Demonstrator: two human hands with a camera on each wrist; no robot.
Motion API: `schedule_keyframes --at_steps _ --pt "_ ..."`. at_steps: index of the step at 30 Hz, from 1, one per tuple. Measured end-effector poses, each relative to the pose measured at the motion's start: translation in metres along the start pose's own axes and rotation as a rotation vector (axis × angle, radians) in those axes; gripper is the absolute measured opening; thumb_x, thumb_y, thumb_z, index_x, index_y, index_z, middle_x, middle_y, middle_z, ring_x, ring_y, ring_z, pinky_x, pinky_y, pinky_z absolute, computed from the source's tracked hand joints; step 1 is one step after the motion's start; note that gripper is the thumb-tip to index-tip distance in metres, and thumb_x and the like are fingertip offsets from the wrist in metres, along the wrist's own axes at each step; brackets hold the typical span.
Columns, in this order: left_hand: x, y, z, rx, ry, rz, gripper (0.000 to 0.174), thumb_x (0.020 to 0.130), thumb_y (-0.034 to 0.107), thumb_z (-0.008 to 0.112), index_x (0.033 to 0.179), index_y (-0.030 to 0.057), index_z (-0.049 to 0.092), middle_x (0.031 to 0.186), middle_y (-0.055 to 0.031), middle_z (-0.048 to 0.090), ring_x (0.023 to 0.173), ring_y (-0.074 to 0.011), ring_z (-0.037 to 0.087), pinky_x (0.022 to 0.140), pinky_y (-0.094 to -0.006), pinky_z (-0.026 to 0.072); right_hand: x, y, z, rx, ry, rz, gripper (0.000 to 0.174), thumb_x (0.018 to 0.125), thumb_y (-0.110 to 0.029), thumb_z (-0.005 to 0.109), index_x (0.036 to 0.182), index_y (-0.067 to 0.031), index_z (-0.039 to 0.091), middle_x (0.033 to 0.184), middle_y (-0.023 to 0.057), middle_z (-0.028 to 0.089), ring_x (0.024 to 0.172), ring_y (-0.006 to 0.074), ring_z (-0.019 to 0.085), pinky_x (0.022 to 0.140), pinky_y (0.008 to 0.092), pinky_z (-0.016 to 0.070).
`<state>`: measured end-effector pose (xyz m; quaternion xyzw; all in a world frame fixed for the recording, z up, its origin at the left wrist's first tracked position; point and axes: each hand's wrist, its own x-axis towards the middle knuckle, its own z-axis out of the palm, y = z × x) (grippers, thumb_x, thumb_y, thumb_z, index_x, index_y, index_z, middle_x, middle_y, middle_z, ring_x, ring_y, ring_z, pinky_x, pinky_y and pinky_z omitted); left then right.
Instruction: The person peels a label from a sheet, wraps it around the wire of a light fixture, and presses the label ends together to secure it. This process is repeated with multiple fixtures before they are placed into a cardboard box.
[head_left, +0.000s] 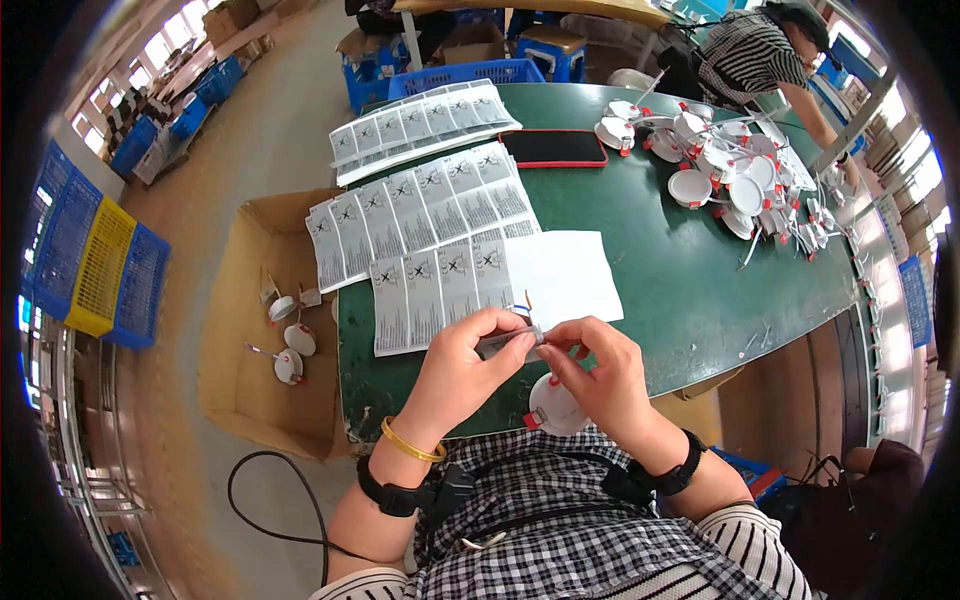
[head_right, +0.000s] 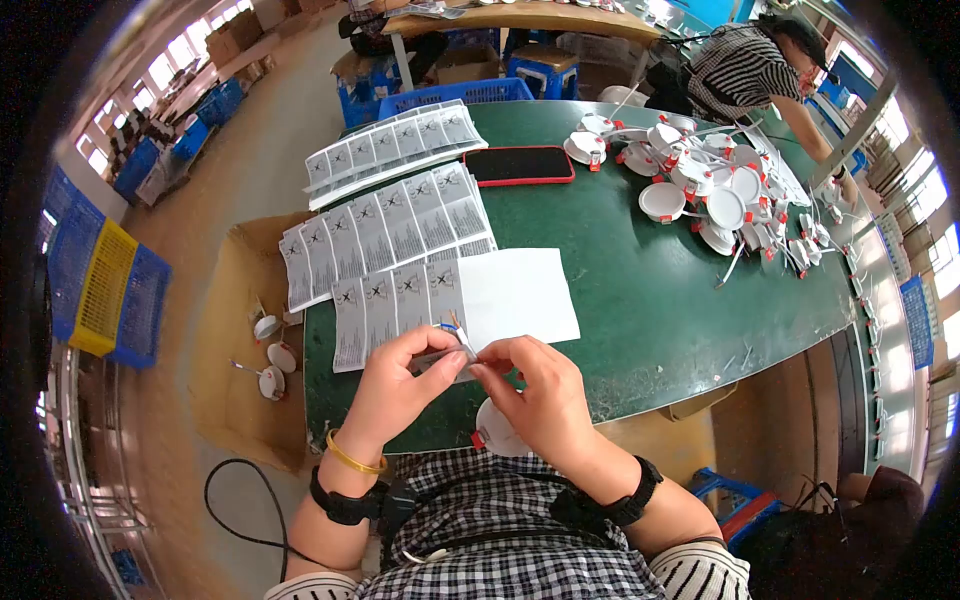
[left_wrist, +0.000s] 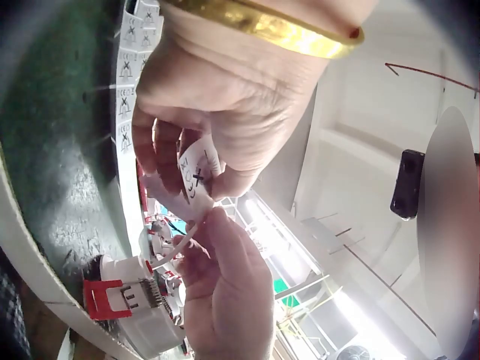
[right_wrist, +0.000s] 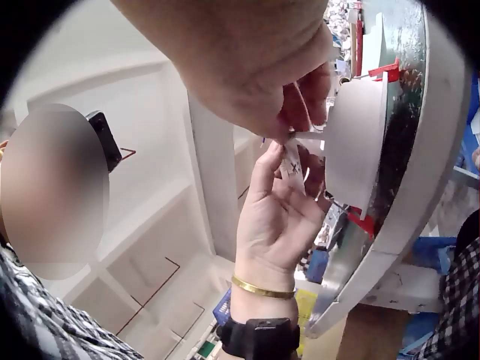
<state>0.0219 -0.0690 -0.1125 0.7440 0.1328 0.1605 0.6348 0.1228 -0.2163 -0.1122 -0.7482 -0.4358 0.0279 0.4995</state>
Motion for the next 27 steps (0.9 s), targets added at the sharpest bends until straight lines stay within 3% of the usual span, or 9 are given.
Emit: schedule_keyframes --at_steps 4,5,9,10,14,19,27 --pt "-0.004 0.006 0.000 0.056 -0.010 -0.089 0.016 0.087 0.009 0.065 0.100 -0.0015 0.061 0.091 -0.0022 0.065 0.084 -0.0062 0.059 0.073 -0.0213 0.0486 0.000 0.003 0.001 -0.007 -0.017 -0.011 0.015 0.076 -0.004 0.073 0.085 -0.0035 0.061 0.076 0.0079 0.064 0.065 0.0212 0.062 0.058 0.0302 0.0488" --pt "-0.005 0.007 0.001 0.048 -0.006 -0.092 0.016 0.087 0.009 0.065 0.100 -0.0015 0.061 0.091 -0.0022 0.065 0.084 -0.0062 0.059 0.073 -0.0213 0.0486 0.000 0.004 0.000 -0.011 -0.013 0.009 0.014 0.077 -0.003 0.073 0.086 -0.0026 0.061 0.078 0.0070 0.065 0.066 0.0175 0.060 0.061 0.0278 0.0483" --pt "-0.012 -0.002 0.005 -0.042 0.154 -0.029 0.020 0.087 0.007 0.064 0.105 -0.0005 0.057 0.094 -0.0032 0.064 0.084 -0.0068 0.060 0.073 -0.0205 0.0488 -0.003 0.010 -0.004 0.065 0.012 0.078 0.013 0.079 0.000 0.071 0.087 -0.0010 0.060 0.081 0.0052 0.064 0.068 0.0120 0.057 0.065 0.0244 0.0472" --pt "-0.013 -0.006 0.005 -0.035 0.194 -0.028 0.021 0.088 0.007 0.064 0.105 -0.0002 0.056 0.094 -0.0036 0.064 0.084 -0.0070 0.060 0.073 -0.0204 0.0489 -0.003 0.012 -0.002 0.072 0.051 0.073 0.014 0.077 0.000 0.072 0.086 -0.0022 0.061 0.076 0.0061 0.062 0.064 0.0152 0.060 0.060 0.0267 0.0477" --pt "-0.016 -0.018 0.006 -0.124 0.259 -0.030 0.017 0.088 0.008 0.064 0.102 0.0004 0.057 0.091 -0.0036 0.063 0.081 -0.0072 0.060 0.072 -0.0211 0.0494 -0.003 0.017 -0.004 0.056 0.050 0.052 0.014 0.077 0.001 0.071 0.086 -0.0015 0.060 0.077 0.0057 0.062 0.064 0.0139 0.059 0.060 0.0255 0.0476" --pt "-0.014 -0.023 0.006 -0.366 0.190 -0.156 0.015 0.088 0.012 0.065 0.097 0.0017 0.060 0.087 -0.0021 0.063 0.078 -0.0074 0.060 0.069 -0.0211 0.0494 -0.005 0.022 -0.003 0.147 0.050 0.118 0.013 0.079 0.001 0.070 0.086 -0.0004 0.059 0.078 0.0044 0.061 0.065 0.0109 0.058 0.061 0.0237 0.0472" --pt "-0.010 -0.030 0.009 -0.395 0.198 -0.123 0.013 0.088 0.012 0.066 0.095 0.0027 0.061 0.086 -0.0015 0.063 0.078 -0.0071 0.059 0.072 -0.0211 0.0499 -0.005 0.020 -0.004 0.207 0.047 0.166 0.011 0.082 0.000 0.068 0.087 0.0003 0.058 0.078 0.0034 0.060 0.065 0.0092 0.057 0.059 0.0228 0.0467"
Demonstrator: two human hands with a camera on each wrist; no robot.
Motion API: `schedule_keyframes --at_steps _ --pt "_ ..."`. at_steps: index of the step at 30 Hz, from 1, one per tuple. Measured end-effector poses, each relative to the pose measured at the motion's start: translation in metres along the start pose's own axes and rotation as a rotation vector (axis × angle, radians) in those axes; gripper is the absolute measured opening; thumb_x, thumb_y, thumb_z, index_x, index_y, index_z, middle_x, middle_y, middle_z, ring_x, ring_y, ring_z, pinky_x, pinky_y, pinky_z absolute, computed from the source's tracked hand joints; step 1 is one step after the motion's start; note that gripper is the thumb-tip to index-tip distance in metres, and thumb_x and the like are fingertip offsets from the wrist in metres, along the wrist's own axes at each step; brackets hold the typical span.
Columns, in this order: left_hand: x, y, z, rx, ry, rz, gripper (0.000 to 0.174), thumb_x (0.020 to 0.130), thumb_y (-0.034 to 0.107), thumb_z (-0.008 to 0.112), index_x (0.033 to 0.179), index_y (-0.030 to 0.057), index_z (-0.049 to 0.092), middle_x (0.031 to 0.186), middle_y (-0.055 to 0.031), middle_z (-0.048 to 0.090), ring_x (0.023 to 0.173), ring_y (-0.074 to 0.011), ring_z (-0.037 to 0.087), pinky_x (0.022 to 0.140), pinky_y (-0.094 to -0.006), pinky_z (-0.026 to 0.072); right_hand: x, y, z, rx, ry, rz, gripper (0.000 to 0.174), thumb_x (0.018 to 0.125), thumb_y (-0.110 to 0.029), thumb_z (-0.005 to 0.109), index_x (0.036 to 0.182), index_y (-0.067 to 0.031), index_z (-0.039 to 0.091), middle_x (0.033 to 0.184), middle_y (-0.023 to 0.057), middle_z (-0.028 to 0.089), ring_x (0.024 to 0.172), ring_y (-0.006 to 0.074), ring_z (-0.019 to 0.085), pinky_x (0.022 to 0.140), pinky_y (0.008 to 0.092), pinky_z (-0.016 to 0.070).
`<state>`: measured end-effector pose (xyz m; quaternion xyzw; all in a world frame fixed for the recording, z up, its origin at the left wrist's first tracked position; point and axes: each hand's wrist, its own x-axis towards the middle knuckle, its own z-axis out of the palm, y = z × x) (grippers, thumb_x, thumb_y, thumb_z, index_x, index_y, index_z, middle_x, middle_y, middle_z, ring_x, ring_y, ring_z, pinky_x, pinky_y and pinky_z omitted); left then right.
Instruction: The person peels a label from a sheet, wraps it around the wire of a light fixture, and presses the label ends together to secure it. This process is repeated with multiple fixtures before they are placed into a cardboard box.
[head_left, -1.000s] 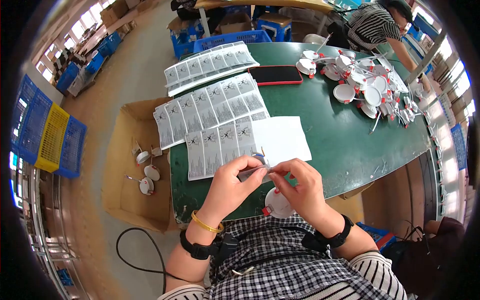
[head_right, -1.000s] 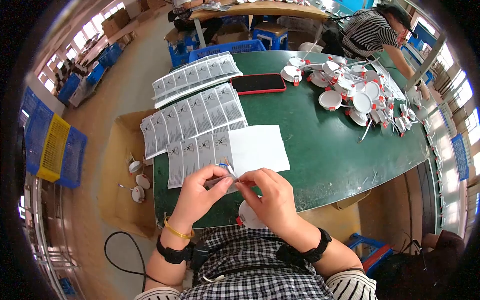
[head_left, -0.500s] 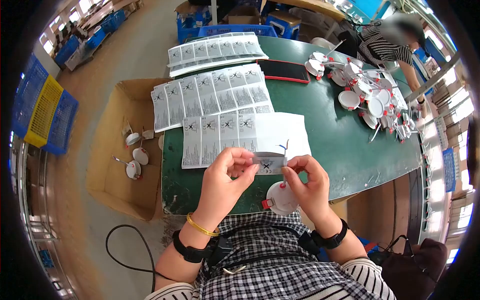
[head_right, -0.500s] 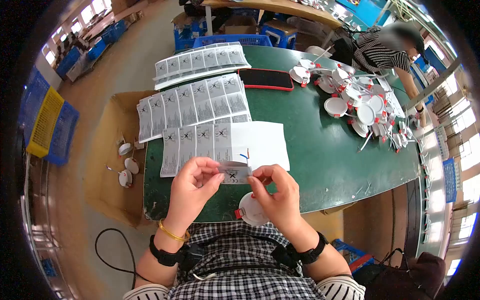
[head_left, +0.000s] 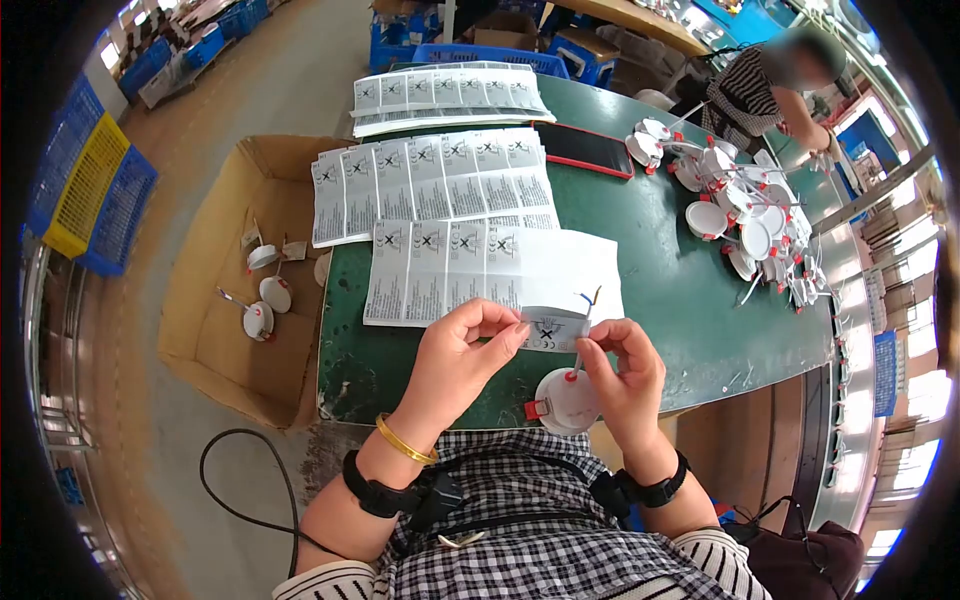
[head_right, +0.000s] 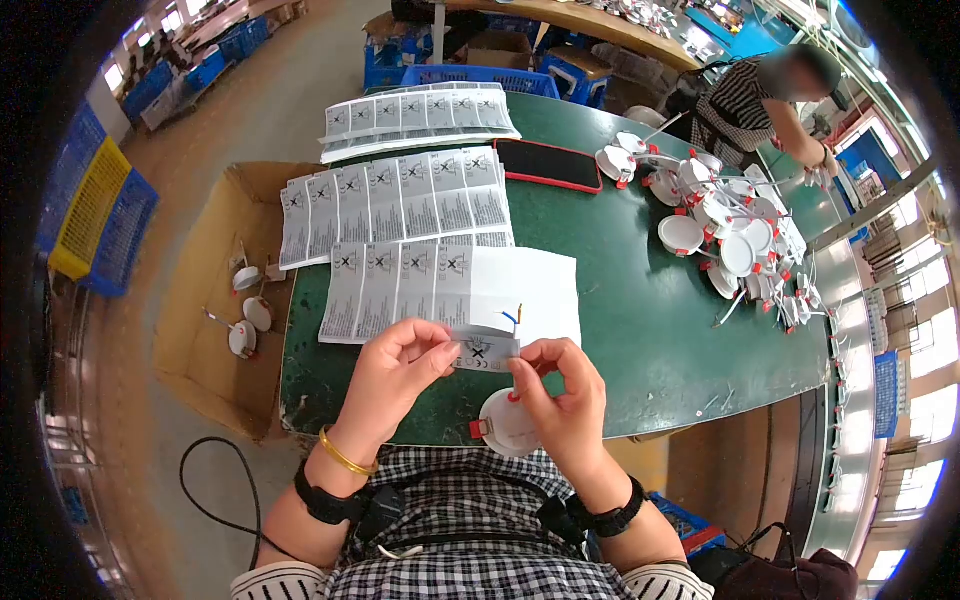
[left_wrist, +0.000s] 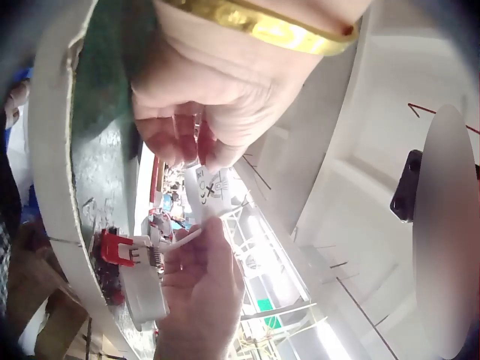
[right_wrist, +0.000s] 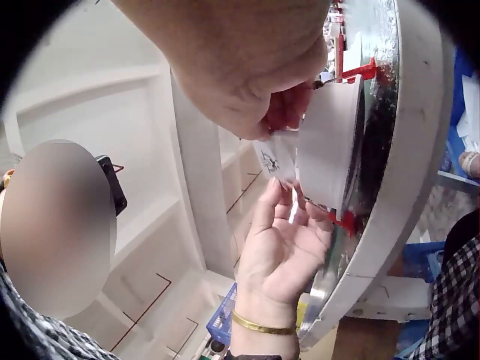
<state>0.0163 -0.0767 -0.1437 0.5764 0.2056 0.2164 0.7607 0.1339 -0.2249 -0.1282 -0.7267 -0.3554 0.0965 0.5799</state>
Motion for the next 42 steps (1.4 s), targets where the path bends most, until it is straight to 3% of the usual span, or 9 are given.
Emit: schedule_keyframes --at_steps 14,19,25,28,42 --pt "0.004 -0.003 0.005 -0.043 -0.003 -0.035 0.009 0.087 0.006 0.066 0.088 0.0032 0.057 0.086 -0.0005 0.061 0.078 -0.0054 0.056 0.074 -0.0200 0.0487 -0.001 0.001 -0.001 0.082 0.008 0.086 0.010 0.085 -0.001 0.066 0.089 0.0004 0.057 0.080 0.0013 0.060 0.067 0.0063 0.056 0.060 0.0212 0.0473" --pt "0.003 -0.004 0.012 -0.092 0.077 -0.009 0.011 0.086 0.006 0.067 0.084 0.0018 0.057 0.089 -0.0018 0.060 0.076 -0.0020 0.053 0.068 -0.0173 0.0464 -0.001 -0.003 0.001 0.213 0.009 0.207 0.009 0.087 -0.003 0.063 0.092 0.0012 0.056 0.082 0.0003 0.059 0.070 0.0054 0.056 0.061 0.0201 0.0473" --pt "0.004 -0.004 0.015 -0.140 0.074 -0.018 0.011 0.086 0.004 0.066 0.084 0.0025 0.055 0.091 -0.0024 0.059 0.078 -0.0030 0.053 0.069 -0.0178 0.0472 0.002 0.000 -0.003 0.361 -0.021 0.291 0.009 0.089 -0.004 0.061 0.095 0.0011 0.057 0.083 -0.0005 0.059 0.070 0.0039 0.055 0.061 0.0189 0.0469" --pt "0.004 0.001 0.018 -0.132 0.064 -0.004 0.010 0.086 0.005 0.065 0.083 0.0056 0.056 0.087 0.0008 0.059 0.075 -0.0029 0.051 0.070 -0.0183 0.0445 0.004 0.002 -0.004 0.341 -0.031 0.274 0.009 0.090 -0.004 0.061 0.097 0.0015 0.057 0.084 -0.0008 0.059 0.071 0.0033 0.055 0.062 0.0185 0.0468" --pt "0.008 -0.002 0.020 -0.096 0.047 -0.004 0.009 0.086 0.006 0.066 0.084 0.0052 0.057 0.087 0.0009 0.059 0.075 -0.0028 0.050 0.069 -0.0180 0.0442 0.006 0.007 -0.010 0.354 -0.106 0.283 0.011 0.093 -0.009 0.057 0.098 0.0001 0.055 0.080 -0.0035 0.056 0.069 0.0021 0.049 0.060 0.0181 0.0425"
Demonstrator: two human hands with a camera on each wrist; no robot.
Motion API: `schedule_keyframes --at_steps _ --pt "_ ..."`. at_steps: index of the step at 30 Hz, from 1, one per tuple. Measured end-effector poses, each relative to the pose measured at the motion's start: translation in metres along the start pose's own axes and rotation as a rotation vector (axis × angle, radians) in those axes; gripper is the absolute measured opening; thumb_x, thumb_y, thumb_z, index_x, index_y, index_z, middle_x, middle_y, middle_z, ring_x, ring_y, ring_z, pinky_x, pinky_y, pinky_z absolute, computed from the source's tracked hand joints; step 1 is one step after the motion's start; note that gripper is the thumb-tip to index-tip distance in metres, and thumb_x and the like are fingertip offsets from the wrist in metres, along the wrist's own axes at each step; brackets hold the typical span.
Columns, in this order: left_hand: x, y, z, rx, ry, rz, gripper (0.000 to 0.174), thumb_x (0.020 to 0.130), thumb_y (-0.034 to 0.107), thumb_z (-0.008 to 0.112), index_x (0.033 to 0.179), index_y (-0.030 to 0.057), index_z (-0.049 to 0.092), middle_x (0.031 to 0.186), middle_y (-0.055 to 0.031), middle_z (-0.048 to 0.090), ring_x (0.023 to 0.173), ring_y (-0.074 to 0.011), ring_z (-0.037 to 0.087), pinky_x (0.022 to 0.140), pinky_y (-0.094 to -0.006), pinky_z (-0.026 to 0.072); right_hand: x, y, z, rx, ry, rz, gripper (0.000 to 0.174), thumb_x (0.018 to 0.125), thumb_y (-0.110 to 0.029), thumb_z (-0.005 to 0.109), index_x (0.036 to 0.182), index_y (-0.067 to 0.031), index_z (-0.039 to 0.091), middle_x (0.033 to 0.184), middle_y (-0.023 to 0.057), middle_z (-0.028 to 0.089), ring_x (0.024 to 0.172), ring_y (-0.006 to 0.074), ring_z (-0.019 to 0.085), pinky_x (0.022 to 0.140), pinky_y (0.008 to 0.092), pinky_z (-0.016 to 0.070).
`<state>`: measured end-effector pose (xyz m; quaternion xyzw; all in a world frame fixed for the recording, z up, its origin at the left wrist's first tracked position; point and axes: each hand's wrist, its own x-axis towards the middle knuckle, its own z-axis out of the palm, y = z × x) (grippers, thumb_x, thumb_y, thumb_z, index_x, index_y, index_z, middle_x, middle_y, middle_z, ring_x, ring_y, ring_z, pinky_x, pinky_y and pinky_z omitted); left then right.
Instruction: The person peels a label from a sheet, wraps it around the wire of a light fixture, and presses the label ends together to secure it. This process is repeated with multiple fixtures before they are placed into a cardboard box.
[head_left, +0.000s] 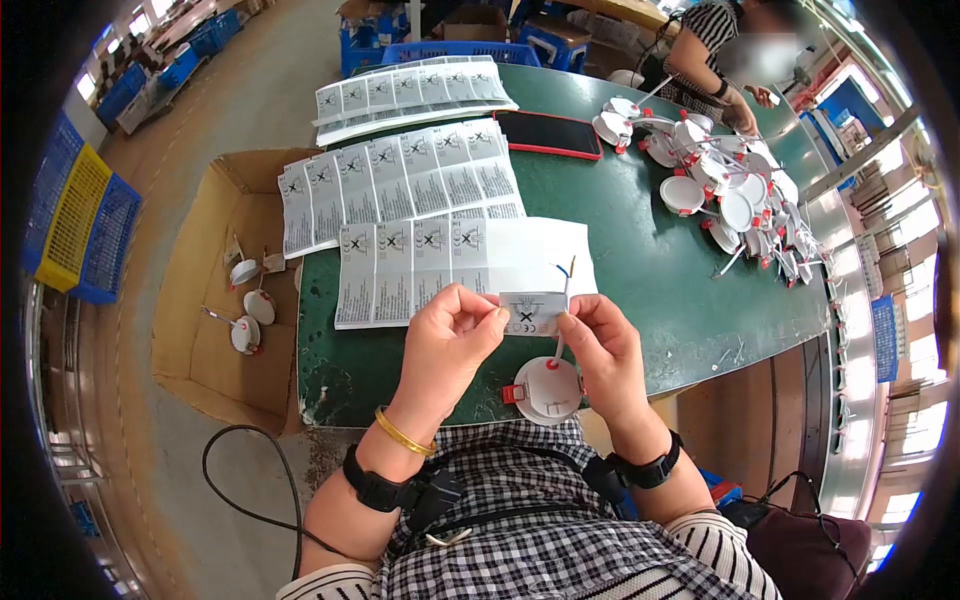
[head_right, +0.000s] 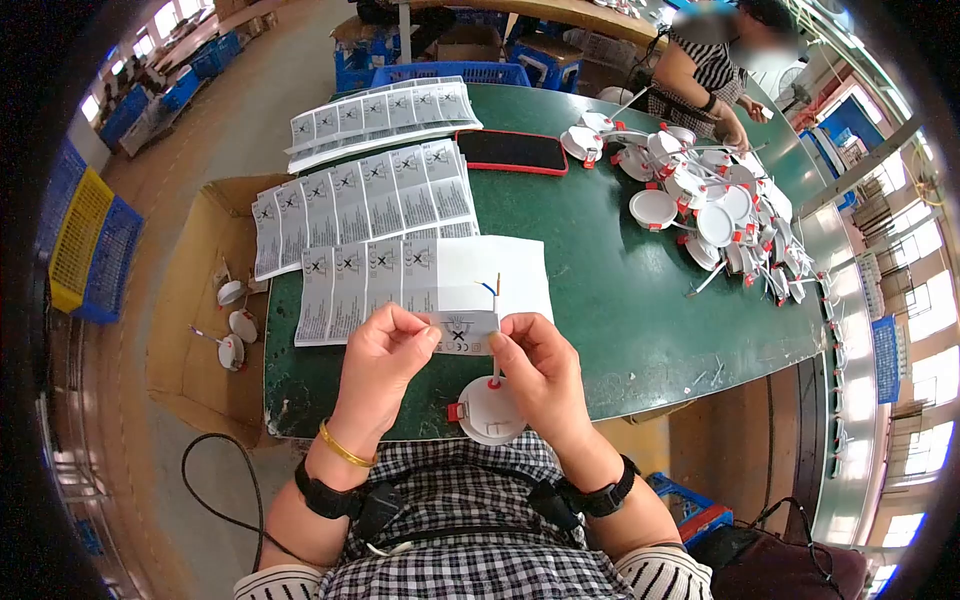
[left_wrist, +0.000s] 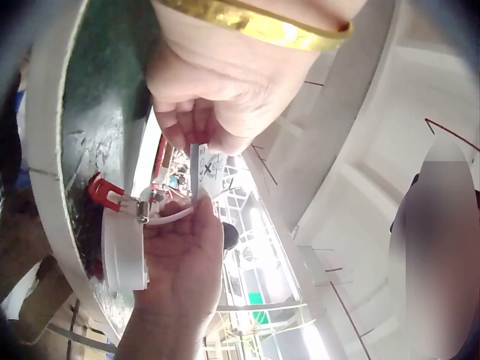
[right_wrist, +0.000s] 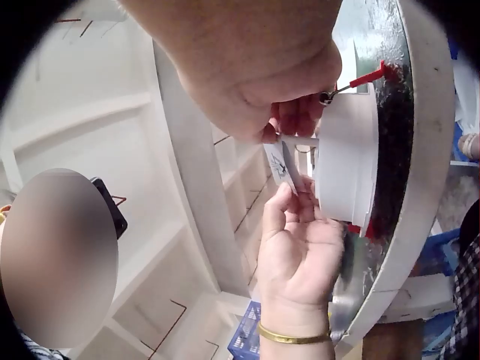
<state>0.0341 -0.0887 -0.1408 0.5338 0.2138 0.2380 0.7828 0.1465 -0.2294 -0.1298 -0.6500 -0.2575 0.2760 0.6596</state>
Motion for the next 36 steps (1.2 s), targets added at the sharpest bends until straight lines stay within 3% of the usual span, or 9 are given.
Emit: schedule_keyframes --at_steps 14,20,22,26,28,29,30,32,36 --pt "-0.014 0.004 0.007 -0.131 -0.041 -0.046 0.009 0.087 0.002 0.062 0.086 0.0054 0.054 0.090 -0.0014 0.059 0.077 -0.0045 0.053 0.074 -0.0196 0.0457 -0.017 -0.013 -0.004 0.068 -0.041 -0.026 0.010 0.094 -0.011 0.056 0.097 -0.0019 0.055 0.082 -0.0042 0.055 0.075 0.0019 0.048 0.066 0.0180 0.0412" --pt "-0.028 0.009 0.008 -0.088 -0.024 0.028 0.010 0.088 -0.002 0.057 0.091 0.0049 0.051 0.095 -0.0068 0.061 0.082 -0.0080 0.056 0.078 -0.0246 0.0484 -0.037 -0.024 0.000 0.126 -0.040 -0.058 0.009 0.095 -0.010 0.055 0.099 -0.0021 0.054 0.084 -0.0041 0.055 0.075 0.0018 0.048 0.066 0.0179 0.0421" --pt "-0.033 0.012 0.008 -0.075 -0.032 0.045 0.016 0.086 0.002 0.064 0.096 0.0024 0.051 0.097 -0.0092 0.062 0.084 -0.0088 0.058 0.080 -0.0250 0.0505 -0.042 -0.027 0.000 0.106 -0.045 -0.085 0.009 0.095 -0.010 0.055 0.099 -0.0020 0.054 0.085 -0.0040 0.055 0.074 0.0016 0.049 0.065 0.0177 0.0421" --pt "-0.039 0.027 0.014 -0.175 -0.049 0.049 0.019 0.088 0.009 0.065 0.100 0.0015 0.053 0.102 -0.0102 0.062 0.087 -0.0098 0.059 0.080 -0.0251 0.0499 -0.051 -0.033 0.000 0.151 -0.031 -0.078 0.009 0.094 -0.010 0.055 0.098 -0.0021 0.054 0.085 -0.0038 0.056 0.074 0.0015 0.049 0.065 0.0177 0.0421" --pt "-0.040 0.030 0.013 -0.142 -0.186 0.075 0.028 0.091 0.019 0.065 0.108 0.0001 0.055 0.104 -0.0088 0.063 0.089 -0.0097 0.059 0.079 -0.0241 0.0486 -0.055 -0.034 0.002 0.154 -0.027 -0.071 0.010 0.094 -0.011 0.056 0.098 -0.0023 0.054 0.084 -0.0039 0.056 0.073 0.0015 0.049 0.064 0.0174 0.0420" --pt "-0.043 0.036 0.011 0.027 -0.271 0.052 0.037 0.092 0.025 0.063 0.116 -0.0013 0.053 0.105 -0.0073 0.063 0.090 -0.0081 0.057 0.077 -0.0219 0.0467 -0.057 -0.035 0.002 0.137 -0.033 -0.067 0.010 0.094 -0.011 0.056 0.098 -0.0024 0.054 0.083 -0.0039 0.056 0.073 0.0016 0.049 0.064 0.0173 0.0419" --pt "-0.046 0.037 0.020 0.033 -0.272 0.070 0.033 0.091 0.025 0.065 0.108 -0.0019 0.059 0.095 -0.0051 0.065 0.083 -0.0063 0.057 0.073 -0.0210 0.0465 -0.060 -0.037 0.003 0.140 -0.038 -0.072 0.010 0.094 -0.011 0.056 0.098 -0.0024 0.054 0.083 -0.0039 0.056 0.073 0.0016 0.049 0.064 0.0173 0.0419" --pt "-0.048 0.039 0.025 0.373 -0.259 0.124 0.027 0.089 0.024 0.067 0.097 -0.0026 0.065 0.083 -0.0023 0.066 0.076 -0.0049 0.057 0.067 -0.0209 0.0465 -0.064 -0.041 0.003 0.111 -0.042 -0.057 0.009 0.094 -0.011 0.056 0.098 -0.0023 0.054 0.083 -0.0038 0.056 0.073 0.0018 0.050 0.065 0.0175 0.0423" --pt "-0.056 0.052 0.029 0.450 -0.240 0.143 0.025 0.088 0.021 0.068 0.089 -0.0034 0.068 0.074 0.0000 0.064 0.070 -0.0040 0.055 0.063 -0.0207 0.0460 -0.072 -0.039 -0.003 0.130 -0.036 -0.104 0.010 0.094 -0.011 0.057 0.098 -0.0022 0.054 0.084 -0.0036 0.057 0.073 0.0021 0.051 0.065 0.0179 0.0431"
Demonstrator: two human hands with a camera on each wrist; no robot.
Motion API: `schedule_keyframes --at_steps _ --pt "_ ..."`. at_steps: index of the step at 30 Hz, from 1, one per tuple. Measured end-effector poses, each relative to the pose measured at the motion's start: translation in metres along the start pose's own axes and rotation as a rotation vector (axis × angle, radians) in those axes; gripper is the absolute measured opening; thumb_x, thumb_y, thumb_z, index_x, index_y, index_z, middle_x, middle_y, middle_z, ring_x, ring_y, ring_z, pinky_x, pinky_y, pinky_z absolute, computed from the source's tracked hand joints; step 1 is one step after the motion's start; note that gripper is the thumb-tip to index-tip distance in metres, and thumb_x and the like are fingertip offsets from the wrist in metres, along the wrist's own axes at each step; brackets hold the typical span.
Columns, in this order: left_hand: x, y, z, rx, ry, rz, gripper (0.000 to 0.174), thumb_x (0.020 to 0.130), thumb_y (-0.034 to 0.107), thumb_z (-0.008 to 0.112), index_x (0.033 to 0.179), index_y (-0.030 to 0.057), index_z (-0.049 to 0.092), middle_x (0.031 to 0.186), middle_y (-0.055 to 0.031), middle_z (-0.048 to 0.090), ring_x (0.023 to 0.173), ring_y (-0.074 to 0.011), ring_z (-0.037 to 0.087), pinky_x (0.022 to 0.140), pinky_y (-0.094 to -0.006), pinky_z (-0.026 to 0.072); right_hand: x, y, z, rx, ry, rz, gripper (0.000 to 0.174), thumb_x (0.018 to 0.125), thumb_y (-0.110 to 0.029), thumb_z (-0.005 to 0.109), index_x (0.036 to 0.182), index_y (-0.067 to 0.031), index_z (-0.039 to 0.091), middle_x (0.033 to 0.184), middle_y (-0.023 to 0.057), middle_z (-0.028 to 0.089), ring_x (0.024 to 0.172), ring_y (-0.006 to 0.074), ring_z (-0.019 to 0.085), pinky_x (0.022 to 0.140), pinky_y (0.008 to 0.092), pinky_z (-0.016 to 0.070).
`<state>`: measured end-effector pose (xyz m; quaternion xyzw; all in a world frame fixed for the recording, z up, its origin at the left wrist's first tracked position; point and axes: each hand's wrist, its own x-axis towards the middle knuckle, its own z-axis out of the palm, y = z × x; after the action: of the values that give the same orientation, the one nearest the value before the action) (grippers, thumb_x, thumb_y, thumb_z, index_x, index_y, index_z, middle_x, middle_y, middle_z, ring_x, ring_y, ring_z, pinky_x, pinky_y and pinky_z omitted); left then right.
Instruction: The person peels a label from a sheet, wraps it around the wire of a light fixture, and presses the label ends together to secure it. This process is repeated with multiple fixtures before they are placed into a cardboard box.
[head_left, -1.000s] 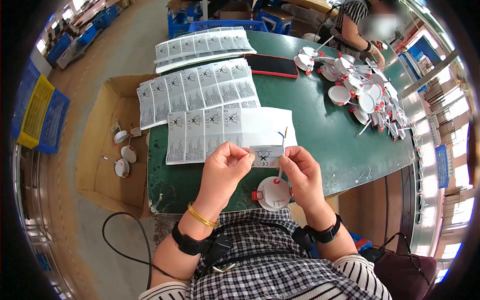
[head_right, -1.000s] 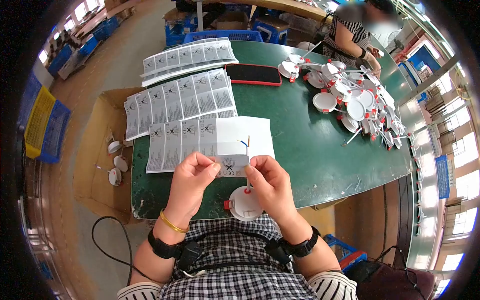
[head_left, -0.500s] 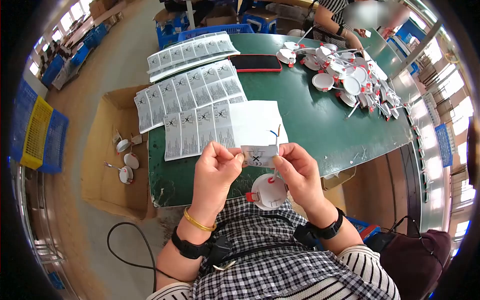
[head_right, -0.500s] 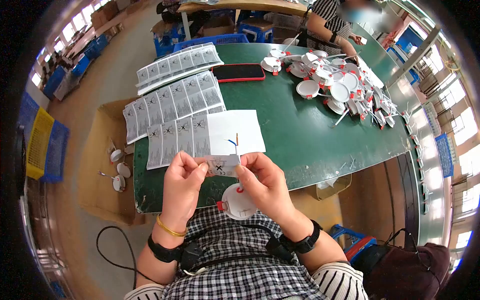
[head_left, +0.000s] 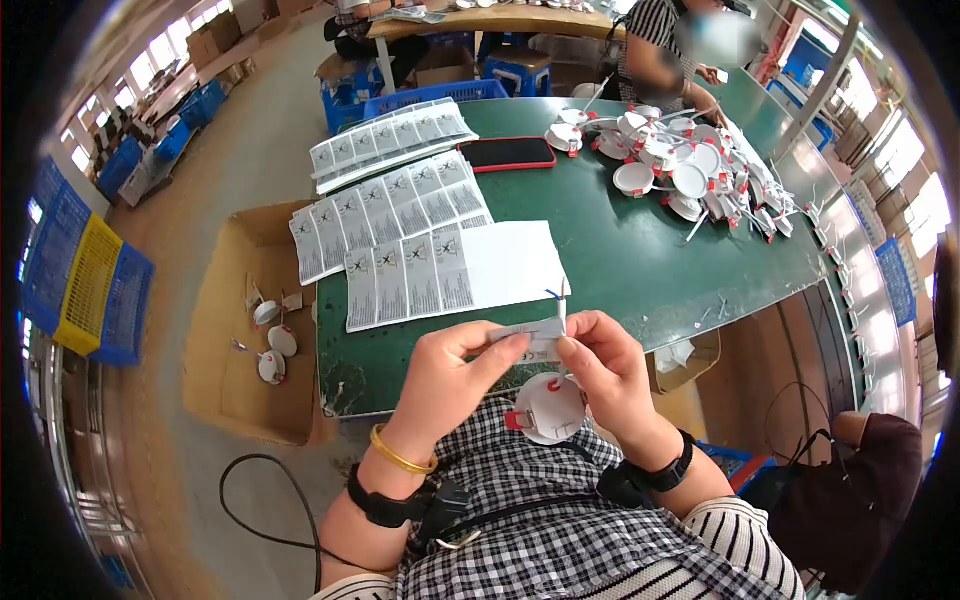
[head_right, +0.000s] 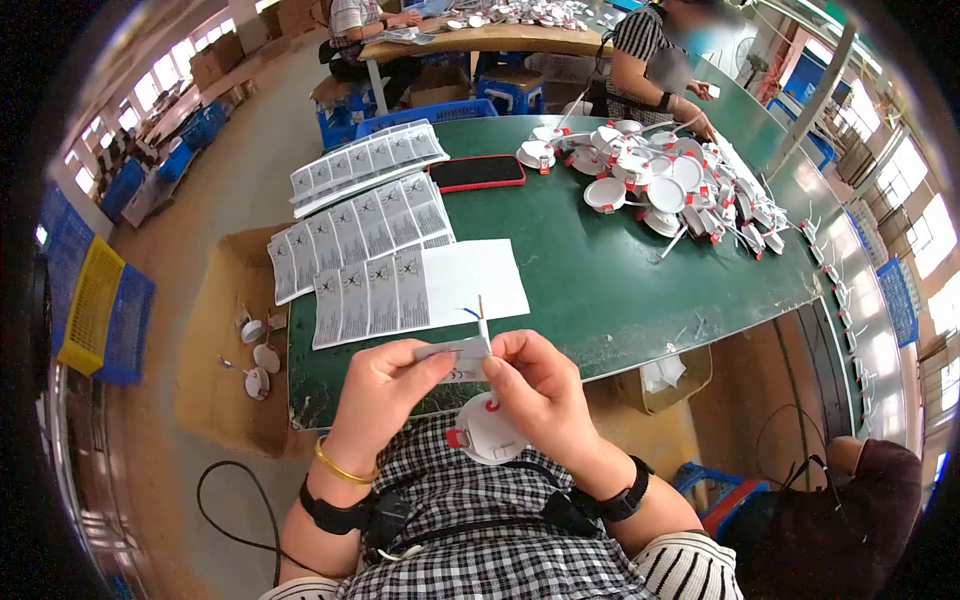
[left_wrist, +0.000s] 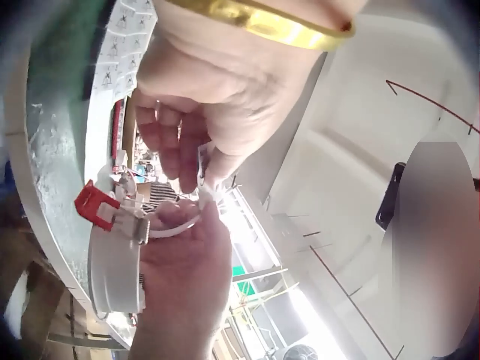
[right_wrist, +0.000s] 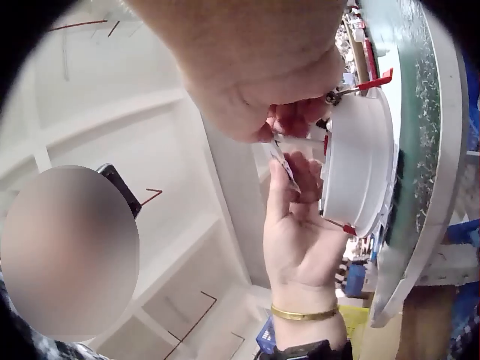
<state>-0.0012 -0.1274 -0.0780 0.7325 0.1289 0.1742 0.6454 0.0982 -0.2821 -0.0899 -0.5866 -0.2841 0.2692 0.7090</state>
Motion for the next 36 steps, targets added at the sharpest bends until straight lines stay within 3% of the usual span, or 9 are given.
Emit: schedule_keyframes --at_steps 4,6,8,12,19,26,28,33,36 --pt "-0.006 -0.004 -0.018 0.036 0.002 -0.107 0.027 0.092 0.023 0.062 0.095 -0.0032 0.067 0.081 -0.0003 0.064 0.076 -0.0045 0.055 0.067 -0.0202 0.0456 -0.002 0.001 -0.001 0.021 -0.042 0.017 0.012 0.093 -0.011 0.058 0.100 -0.0015 0.055 0.084 -0.0030 0.057 0.072 0.0025 0.052 0.063 0.0185 0.0439" --pt "-0.002 -0.007 -0.024 -0.141 0.046 -0.036 0.032 0.094 0.030 0.059 0.095 -0.0015 0.065 0.087 -0.0016 0.064 0.083 -0.0072 0.056 0.076 -0.0219 0.0441 0.000 0.004 -0.004 0.001 -0.023 0.058 0.012 0.093 -0.010 0.059 0.100 -0.0009 0.055 0.083 -0.0026 0.057 0.072 0.0026 0.052 0.063 0.0190 0.0444" --pt "0.000 0.005 -0.024 -0.080 -0.080 -0.031 0.032 0.090 0.029 0.064 0.104 -0.0002 0.061 0.097 -0.0044 0.065 0.091 -0.0098 0.058 0.083 -0.0263 0.0462 0.000 0.009 -0.002 -0.064 -0.048 0.040 0.012 0.092 -0.010 0.060 0.098 -0.0005 0.055 0.082 -0.0025 0.057 0.071 0.0028 0.052 0.062 0.0193 0.0450" --pt "0.011 0.017 -0.008 0.226 -0.136 -0.035 0.016 0.084 0.014 0.069 0.088 -0.0012 0.065 0.083 -0.0019 0.066 0.080 -0.0073 0.057 0.073 -0.0253 0.0481 -0.001 0.012 -0.001 -0.108 -0.059 0.036 0.012 0.091 -0.010 0.061 0.096 -0.0003 0.057 0.081 -0.0019 0.058 0.068 0.0037 0.054 0.059 0.0197 0.0475" --pt "0.010 0.001 -0.009 0.167 -0.168 0.025 0.017 0.087 0.015 0.067 0.092 -0.0014 0.065 0.083 -0.0053 0.067 0.079 -0.0090 0.059 0.074 -0.0255 0.0478 0.001 0.015 -0.008 0.059 -0.216 0.068 0.020 0.091 -0.016 0.063 0.104 -0.0027 0.054 0.085 -0.0041 0.056 0.074 0.0014 0.051 0.064 0.0180 0.0430" --pt "0.006 0.004 -0.013 0.254 -0.166 -0.037 0.013 0.083 0.012 0.070 0.089 0.0013 0.066 0.086 -0.0027 0.067 0.083 -0.0088 0.058 0.081 -0.0265 0.0472 -0.001 0.016 0.004 -0.263 -0.104 -0.100 0.014 0.089 -0.014 0.064 0.091 -0.0001 0.060 0.071 0.0023 0.058 0.064 0.0068 0.054 0.056 0.0255 0.0448" --pt "0.008 -0.002 -0.017 0.405 -0.152 0.200 0.010 0.082 0.010 0.070 0.087 0.0019 0.068 0.084 -0.0029 0.068 0.083 -0.0087 0.059 0.080 -0.0268 0.0479 0.002 0.014 0.004 -0.394 -0.108 -0.149 0.015 0.088 -0.014 0.064 0.091 0.0005 0.059 0.072 0.0060 0.059 0.063 0.0102 0.055 0.056 0.0284 0.0456" --pt "0.006 -0.012 -0.023 0.097 0.087 -0.041 0.013 0.088 0.013 0.066 0.089 -0.0008 0.066 0.080 -0.0037 0.066 0.076 -0.0102 0.060 0.073 -0.0246 0.0490 0.004 0.021 -0.007 -0.269 -0.032 0.005 0.016 0.088 -0.015 0.064 0.092 -0.0007 0.059 0.069 0.0000 0.056 0.061 0.0054 0.049 0.053 0.0239 0.0416" --pt "0.007 -0.029 -0.021 -0.121 -0.017 0.018 0.030 0.087 0.024 0.069 0.099 -0.0028 0.062 0.085 -0.0034 0.063 0.072 -0.0091 0.057 0.069 -0.0213 0.0468 0.007 0.029 -0.012 -0.156 -0.034 0.085 0.016 0.090 -0.016 0.064 0.092 -0.0008 0.059 0.071 -0.0027 0.056 0.062 0.0029 0.047 0.053 0.0220 0.0399"
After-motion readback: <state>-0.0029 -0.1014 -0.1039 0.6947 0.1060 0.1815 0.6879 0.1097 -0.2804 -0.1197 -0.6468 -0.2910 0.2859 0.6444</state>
